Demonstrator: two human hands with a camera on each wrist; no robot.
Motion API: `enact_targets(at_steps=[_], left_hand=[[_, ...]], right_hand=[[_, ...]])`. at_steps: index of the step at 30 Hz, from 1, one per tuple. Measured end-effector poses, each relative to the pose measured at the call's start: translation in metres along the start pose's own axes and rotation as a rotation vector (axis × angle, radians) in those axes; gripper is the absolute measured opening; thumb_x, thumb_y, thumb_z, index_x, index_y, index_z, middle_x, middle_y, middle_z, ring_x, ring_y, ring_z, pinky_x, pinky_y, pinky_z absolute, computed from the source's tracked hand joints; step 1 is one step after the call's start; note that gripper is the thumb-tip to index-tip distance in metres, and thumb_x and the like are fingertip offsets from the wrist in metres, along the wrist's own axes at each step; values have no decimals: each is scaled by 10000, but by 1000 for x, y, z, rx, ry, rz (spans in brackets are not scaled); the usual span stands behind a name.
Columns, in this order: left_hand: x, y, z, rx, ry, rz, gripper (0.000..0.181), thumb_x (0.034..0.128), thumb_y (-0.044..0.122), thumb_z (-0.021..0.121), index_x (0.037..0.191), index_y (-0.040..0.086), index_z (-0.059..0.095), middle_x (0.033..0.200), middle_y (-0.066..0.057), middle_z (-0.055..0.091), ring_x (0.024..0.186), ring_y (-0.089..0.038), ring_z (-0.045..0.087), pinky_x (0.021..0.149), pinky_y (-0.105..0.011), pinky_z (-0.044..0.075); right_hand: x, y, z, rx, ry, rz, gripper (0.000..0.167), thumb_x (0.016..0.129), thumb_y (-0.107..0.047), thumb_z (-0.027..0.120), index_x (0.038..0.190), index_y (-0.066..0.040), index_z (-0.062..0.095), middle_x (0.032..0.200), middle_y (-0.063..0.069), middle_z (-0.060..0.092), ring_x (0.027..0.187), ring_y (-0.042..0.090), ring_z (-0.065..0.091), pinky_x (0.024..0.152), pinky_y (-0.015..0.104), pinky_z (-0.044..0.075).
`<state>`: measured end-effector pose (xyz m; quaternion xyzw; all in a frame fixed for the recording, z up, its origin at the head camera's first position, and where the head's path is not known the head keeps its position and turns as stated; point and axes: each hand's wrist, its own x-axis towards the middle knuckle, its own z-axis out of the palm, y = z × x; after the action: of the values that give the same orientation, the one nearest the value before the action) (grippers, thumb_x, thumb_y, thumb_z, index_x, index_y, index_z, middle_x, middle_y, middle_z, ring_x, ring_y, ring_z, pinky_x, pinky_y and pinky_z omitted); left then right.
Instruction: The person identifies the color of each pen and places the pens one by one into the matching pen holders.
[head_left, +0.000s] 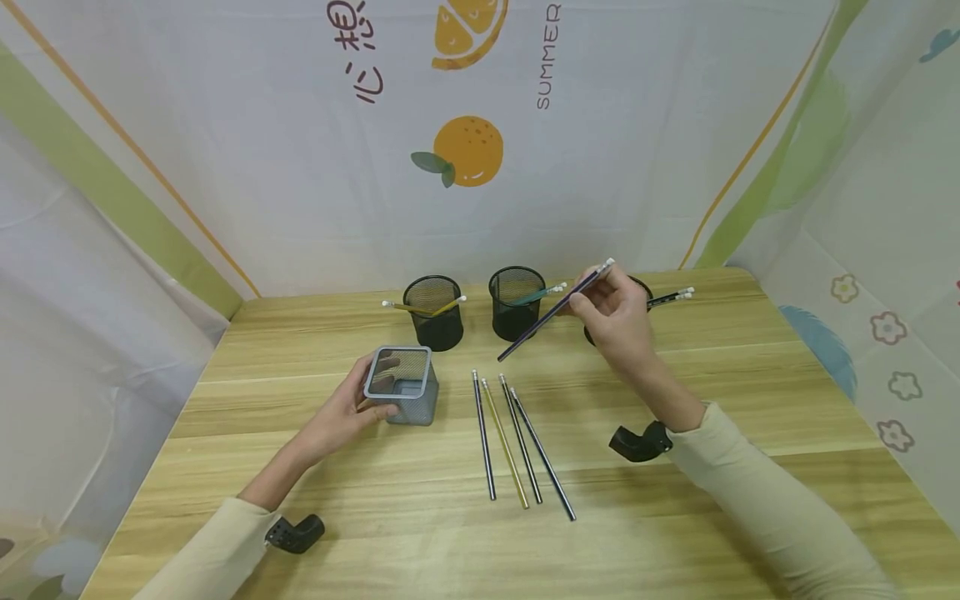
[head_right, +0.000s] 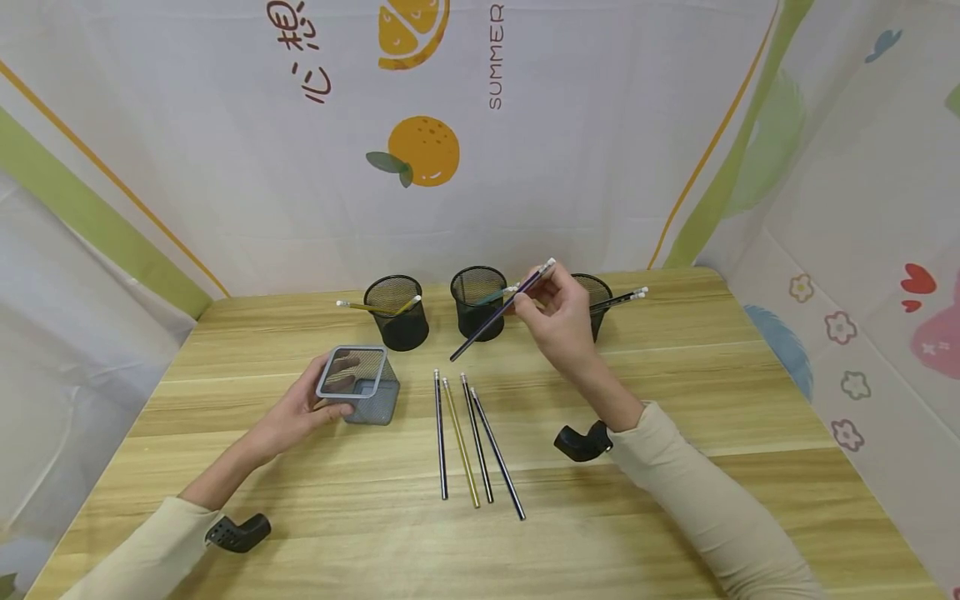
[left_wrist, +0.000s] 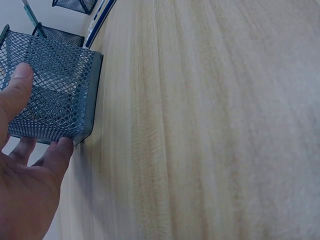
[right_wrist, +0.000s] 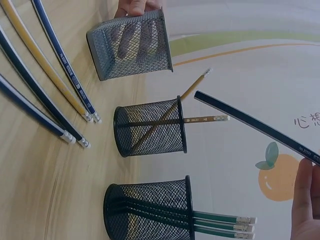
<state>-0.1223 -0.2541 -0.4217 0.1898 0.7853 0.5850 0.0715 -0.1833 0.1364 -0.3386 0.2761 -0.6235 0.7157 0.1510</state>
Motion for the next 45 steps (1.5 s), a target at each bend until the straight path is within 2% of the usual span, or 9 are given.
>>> enact_targets(at_steps=[10,16,23,27,34,40,45], left_hand=[[-1,1,1,4,-3,0,784,930,-74,684,1567,28,238,1568,-237,315,1416,-494,304,1131,-605,298],[0,1,1,5,-5,-1,784,929,-77,684,1565,29,240,1566,-238,315,1415,-494,306,1130,-595,306],[0,1,0,1,-7,1,783,933,-78,678,1567,23,229,1570,-237,308,1417,-496,301,1130,-605,298],[0,1,0,-1,-6,2,786,933,-78,679,1569,26,229,1570,-237,306,1417,-494,302,1130,-600,301],[0,0,0,1,-6,2,792,928,-81,682,1569,29,230,1568,-236,312,1412,-492,313,1126,-595,313],[0,0,0,-1,-6,9,788,926,-91,679,1563,16,228,1569,-241,312,1415,-493,306,1127,-598,308],[0,1,0,-1,-11,16,783,927,-92,679,1560,17,232,1570,-248,309,1416,-494,306,1126,-596,312]], right_hand=[[-3,3,10,12,31,36,126,913,154,578,1008,72,566,1010,190,548,893,204,595,767,247,568],[-6,5,18,82,-16,55,116,936,126,589,1040,89,553,1021,192,557,899,235,634,800,331,607],[-9,7,29,98,-35,60,157,942,110,588,1062,172,508,1067,389,459,892,255,636,809,358,608],[-11,11,37,94,-47,44,159,936,128,587,1067,174,509,1066,357,470,902,242,634,803,350,610],[-13,12,50,81,-69,43,195,939,123,592,1090,196,494,1049,218,526,911,257,627,815,370,608],[-11,12,63,103,-78,30,172,933,116,592,1073,169,509,1002,184,568,889,236,647,802,393,614],[-10,14,72,114,-71,14,167,930,140,590,1069,169,502,981,165,582,874,235,655,793,365,614]])
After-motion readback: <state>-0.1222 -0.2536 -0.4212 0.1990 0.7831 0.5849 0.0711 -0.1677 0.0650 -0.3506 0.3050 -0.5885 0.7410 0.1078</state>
